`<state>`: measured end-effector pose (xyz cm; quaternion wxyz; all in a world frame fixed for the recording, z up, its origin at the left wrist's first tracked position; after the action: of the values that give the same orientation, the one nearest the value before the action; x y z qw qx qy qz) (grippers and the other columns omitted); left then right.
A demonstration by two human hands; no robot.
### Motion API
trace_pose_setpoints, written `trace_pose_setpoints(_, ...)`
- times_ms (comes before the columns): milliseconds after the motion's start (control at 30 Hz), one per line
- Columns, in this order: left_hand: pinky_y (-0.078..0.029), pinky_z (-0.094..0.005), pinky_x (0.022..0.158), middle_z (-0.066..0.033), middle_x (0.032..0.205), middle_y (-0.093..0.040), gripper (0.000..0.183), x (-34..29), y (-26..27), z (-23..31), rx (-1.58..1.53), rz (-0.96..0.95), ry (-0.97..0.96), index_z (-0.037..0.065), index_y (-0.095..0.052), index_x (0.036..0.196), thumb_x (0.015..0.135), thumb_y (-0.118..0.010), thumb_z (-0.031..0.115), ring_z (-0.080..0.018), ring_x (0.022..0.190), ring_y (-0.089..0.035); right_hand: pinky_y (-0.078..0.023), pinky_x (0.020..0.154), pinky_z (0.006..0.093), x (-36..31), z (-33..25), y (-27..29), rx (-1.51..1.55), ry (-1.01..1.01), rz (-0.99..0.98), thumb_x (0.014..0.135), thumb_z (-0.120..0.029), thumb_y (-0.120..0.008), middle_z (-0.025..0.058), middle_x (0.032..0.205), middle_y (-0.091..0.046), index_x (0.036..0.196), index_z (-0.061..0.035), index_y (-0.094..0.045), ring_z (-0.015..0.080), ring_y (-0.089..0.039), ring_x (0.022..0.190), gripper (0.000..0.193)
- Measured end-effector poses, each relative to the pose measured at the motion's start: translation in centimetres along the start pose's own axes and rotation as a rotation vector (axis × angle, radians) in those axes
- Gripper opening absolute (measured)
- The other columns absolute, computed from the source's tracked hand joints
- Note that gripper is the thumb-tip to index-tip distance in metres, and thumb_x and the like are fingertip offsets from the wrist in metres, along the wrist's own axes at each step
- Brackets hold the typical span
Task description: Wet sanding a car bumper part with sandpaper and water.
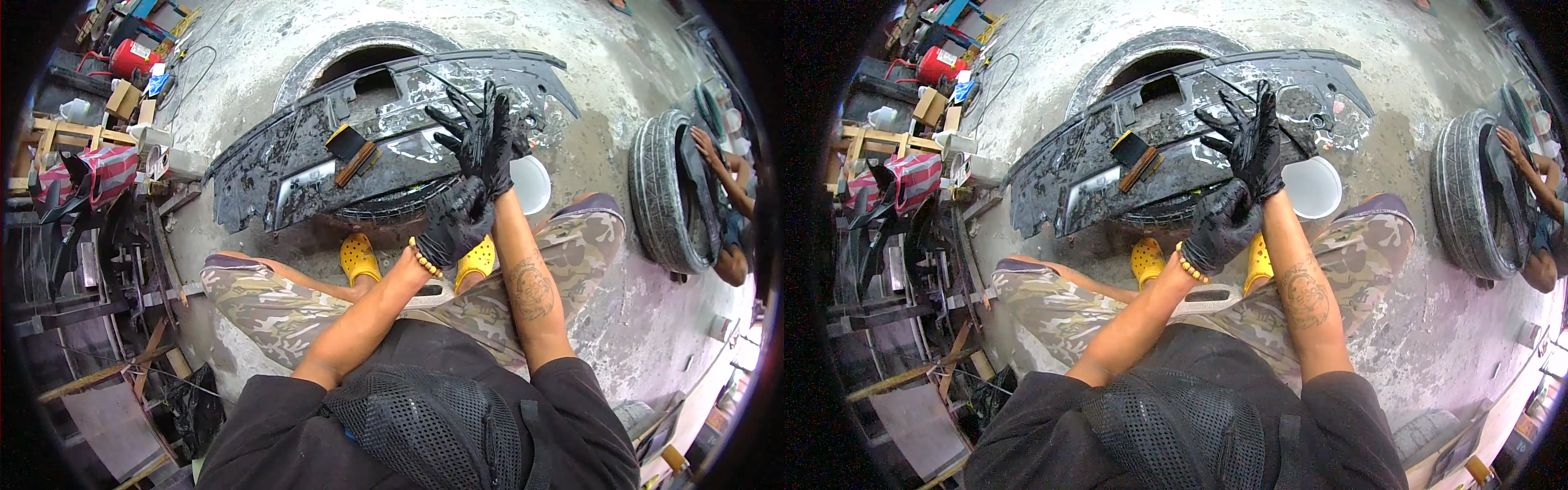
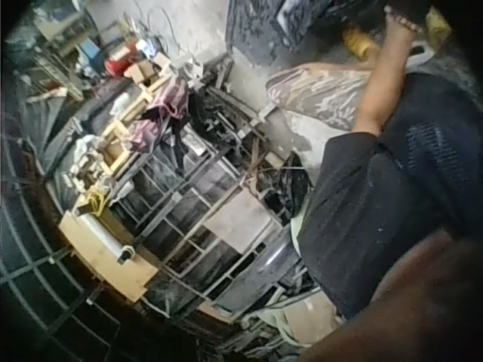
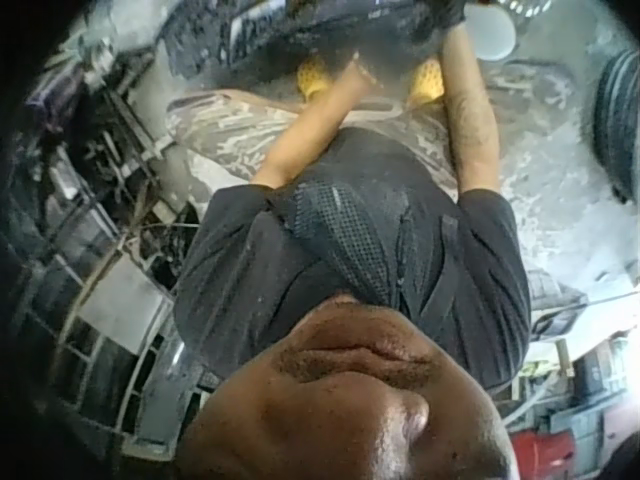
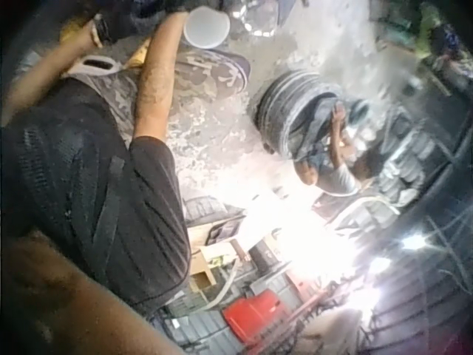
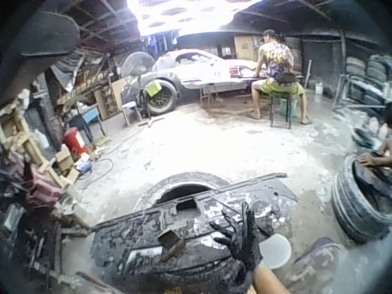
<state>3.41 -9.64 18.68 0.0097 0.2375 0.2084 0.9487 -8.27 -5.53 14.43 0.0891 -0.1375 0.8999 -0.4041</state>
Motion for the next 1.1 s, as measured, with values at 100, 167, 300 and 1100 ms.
trace_pose_setpoints(100,-0.049,-0.0446,0.062,-0.0185,0.079,-0.061,0.012,0.1,0.9,1.1,0.085,0.058,-0.101,0.002,-0.062,0.092,0.084,-0.07,0.007,-0.0395,0.071,-0.06,-0.032,0.114,0.0621,0.3,0.1,0.6,0.096,0.023,0.09,0.094,-0.074,-0.042,0.0147,0.16,-0.034,0.16,-0.0371,-0.02,0.0444,-0.03,0.145,0.079)
trace_pose_setpoints(167,-0.049,-0.0451,0.062,-0.0185,0.08,-0.061,0.013,0.0,0.7,1.9,0.122,0.048,-0.13,0.002,-0.062,0.092,0.083,-0.07,0.007,-0.0398,0.071,-0.06,-0.03,0.115,0.0616,0.1,-0.4,0.3,0.053,0.09,0.068,0.093,-0.075,-0.042,0.0162,0.16,-0.033,0.159,-0.0308,-0.025,0.0449,-0.03,0.145,0.081)
trace_pose_setpoints(300,-0.05,-0.0458,0.063,-0.0189,0.084,-0.061,0.014,-0.8,0.0,3.2,0.129,-0.017,-0.162,0.002,-0.062,0.096,0.084,-0.069,0.007,-0.0403,0.074,-0.061,-0.026,0.117,0.0632,-0.8,-0.9,-0.3,0.045,0.121,0.04,0.092,-0.076,-0.04,0.0193,0.161,-0.029,0.158,-0.0196,-0.032,0.0456,-0.031,0.145,0.087)
trace_pose_setpoints(1100,-0.051,-0.0347,0.102,-0.0093,0.13,-0.064,0.035,-6.5,3.5,-8.1,-0.902,-0.27,0.636,0.001,-0.057,0.134,0.104,-0.049,0.019,-0.0197,0.115,-0.063,-0.056,0.091,0.0439,-10.9,7.5,-5.5,0.52,-0.624,-0.531,0.094,-0.061,-0.055,0.017,0.116,-0.072,0.12,-0.0009,-0.068,0.0314,-0.07,0.104,0.066)
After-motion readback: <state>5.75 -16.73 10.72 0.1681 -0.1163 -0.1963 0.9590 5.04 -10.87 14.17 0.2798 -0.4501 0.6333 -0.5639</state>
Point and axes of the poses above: each hand's wrist, its own x-axis towards the middle knuckle, its own y-axis out of the back of the hand, z = x × y, the point moved 9 cm from there along x, towards the middle knuckle
